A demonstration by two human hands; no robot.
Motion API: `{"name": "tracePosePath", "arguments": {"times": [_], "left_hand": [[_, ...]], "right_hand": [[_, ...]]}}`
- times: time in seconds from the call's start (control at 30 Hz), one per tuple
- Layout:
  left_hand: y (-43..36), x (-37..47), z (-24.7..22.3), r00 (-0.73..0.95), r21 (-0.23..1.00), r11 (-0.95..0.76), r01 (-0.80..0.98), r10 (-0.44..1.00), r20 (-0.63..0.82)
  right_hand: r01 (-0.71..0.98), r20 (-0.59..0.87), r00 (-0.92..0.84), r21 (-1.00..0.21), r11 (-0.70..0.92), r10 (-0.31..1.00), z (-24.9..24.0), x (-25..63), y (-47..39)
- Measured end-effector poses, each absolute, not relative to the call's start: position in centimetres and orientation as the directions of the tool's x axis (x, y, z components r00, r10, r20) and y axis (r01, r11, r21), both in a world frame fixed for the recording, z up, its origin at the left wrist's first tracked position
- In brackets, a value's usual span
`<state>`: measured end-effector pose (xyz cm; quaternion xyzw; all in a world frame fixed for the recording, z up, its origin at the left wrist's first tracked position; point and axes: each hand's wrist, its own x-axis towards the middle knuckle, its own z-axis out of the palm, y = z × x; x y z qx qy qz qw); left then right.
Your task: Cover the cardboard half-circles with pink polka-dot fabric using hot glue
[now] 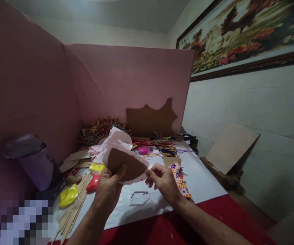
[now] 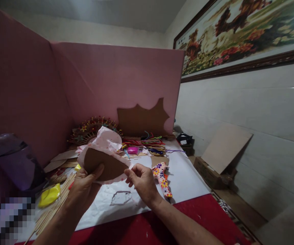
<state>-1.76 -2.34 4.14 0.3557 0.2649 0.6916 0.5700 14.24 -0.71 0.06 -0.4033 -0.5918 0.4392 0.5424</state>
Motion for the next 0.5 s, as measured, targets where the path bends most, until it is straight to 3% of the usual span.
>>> {"name": "tracePosePath", "arguments": {"times": [0.1, 0.2, 0.3, 0.43, 0.5], "left_hand": [[-2.6, -1.6, 4.5, -0.126, 0.757, -0.215, -0.616, 0.976, 0.175], [-3.9, -1.4, 5.0, -0.141, 0.763, -0.185, -0.619, 0.982, 0.124], [-5.9, -1.7, 5.3, -0.095, 0.801, -0.032, -0.598, 0.995, -0.031], [-7.5, -3.4, 4.2, -0.086, 0.797, 0.055, -0.601, 0.987, -0.133], [-7.4, -4.5, 3.1, -0.137, 0.799, 0.056, -0.599, 0.976, -0.171]], "right_hand": [[0.034, 0.313, -0.073, -0.948, 0.316, 0.947, 0.1, 14.7, -0.4], [0.041, 0.373, 0.067, -0.928, 0.371, 0.925, 1.2, 15.5, -0.1], [0.067, 0.383, 0.128, -0.924, 0.377, 0.915, 3.7, 15.5, 0.2], [0.212, 0.472, -0.035, -0.858, 0.468, 0.881, 7.7, 12.4, 2.8], [0.339, 0.546, -0.188, -0.744, 0.576, 0.816, 9.5, 9.2, 5.7]]}}
